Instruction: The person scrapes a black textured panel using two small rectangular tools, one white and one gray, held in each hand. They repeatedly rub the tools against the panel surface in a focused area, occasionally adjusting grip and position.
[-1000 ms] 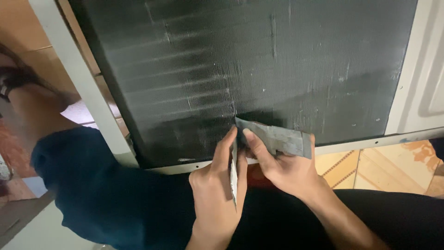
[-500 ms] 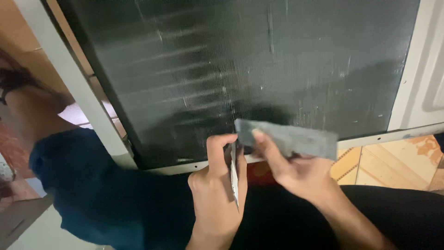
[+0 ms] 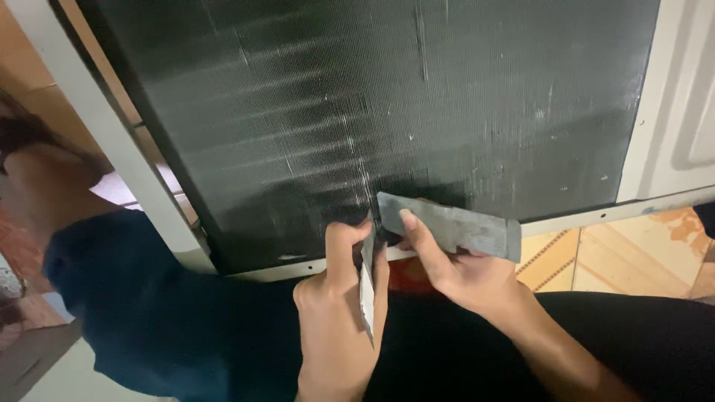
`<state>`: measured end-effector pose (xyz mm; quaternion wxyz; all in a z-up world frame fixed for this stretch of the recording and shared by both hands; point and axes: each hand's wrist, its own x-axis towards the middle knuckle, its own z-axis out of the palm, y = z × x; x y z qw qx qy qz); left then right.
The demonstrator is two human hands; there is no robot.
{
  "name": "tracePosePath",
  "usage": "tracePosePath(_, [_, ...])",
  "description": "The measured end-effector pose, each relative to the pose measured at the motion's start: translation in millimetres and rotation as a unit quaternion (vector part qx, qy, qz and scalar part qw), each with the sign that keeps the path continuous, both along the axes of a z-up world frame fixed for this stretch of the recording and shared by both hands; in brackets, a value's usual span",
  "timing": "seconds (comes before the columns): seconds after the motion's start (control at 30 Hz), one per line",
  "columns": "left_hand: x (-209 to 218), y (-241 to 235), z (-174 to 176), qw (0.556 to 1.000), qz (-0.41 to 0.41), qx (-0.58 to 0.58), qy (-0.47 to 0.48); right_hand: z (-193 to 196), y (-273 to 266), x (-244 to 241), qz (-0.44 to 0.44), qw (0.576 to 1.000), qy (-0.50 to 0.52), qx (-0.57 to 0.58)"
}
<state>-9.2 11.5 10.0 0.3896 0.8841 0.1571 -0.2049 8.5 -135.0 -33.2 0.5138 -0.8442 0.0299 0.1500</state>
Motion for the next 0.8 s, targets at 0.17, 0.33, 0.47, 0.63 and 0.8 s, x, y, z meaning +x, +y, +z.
tracePosePath(0.17, [-7.0,0.8,-2.7,1.0,0.019,-0.008,0.016,-2.5,2.7,0.2,0.02,0.998,-0.051,-0.01])
tracePosePath(0.33, [-14.1,-5.3,-7.7,0.999,0.021,0.006,-0.035,-7.1,5.2,-2.0,0.039,0.995,-0.085,-0.033])
tracePosePath(0.47, [-16.5,-2.4,-6.6,0.999,0.019,-0.027,-0.035,-4.4,8.7,-2.6,0.052,0.993,-0.095,-0.054])
tracePosePath(0.63, [-22.1,-2.2,-10.8,0.997,0.015,-0.03,-0.068,1.3,17.6,-1.8,0.037,0.987,-0.131,-0.09])
tracePosePath(0.8, [-23.4,-0.5,-11.1,0.998,0.001,-0.022,-0.063,15.5,23.8,2.8,0.092,0.982,-0.13,-0.097])
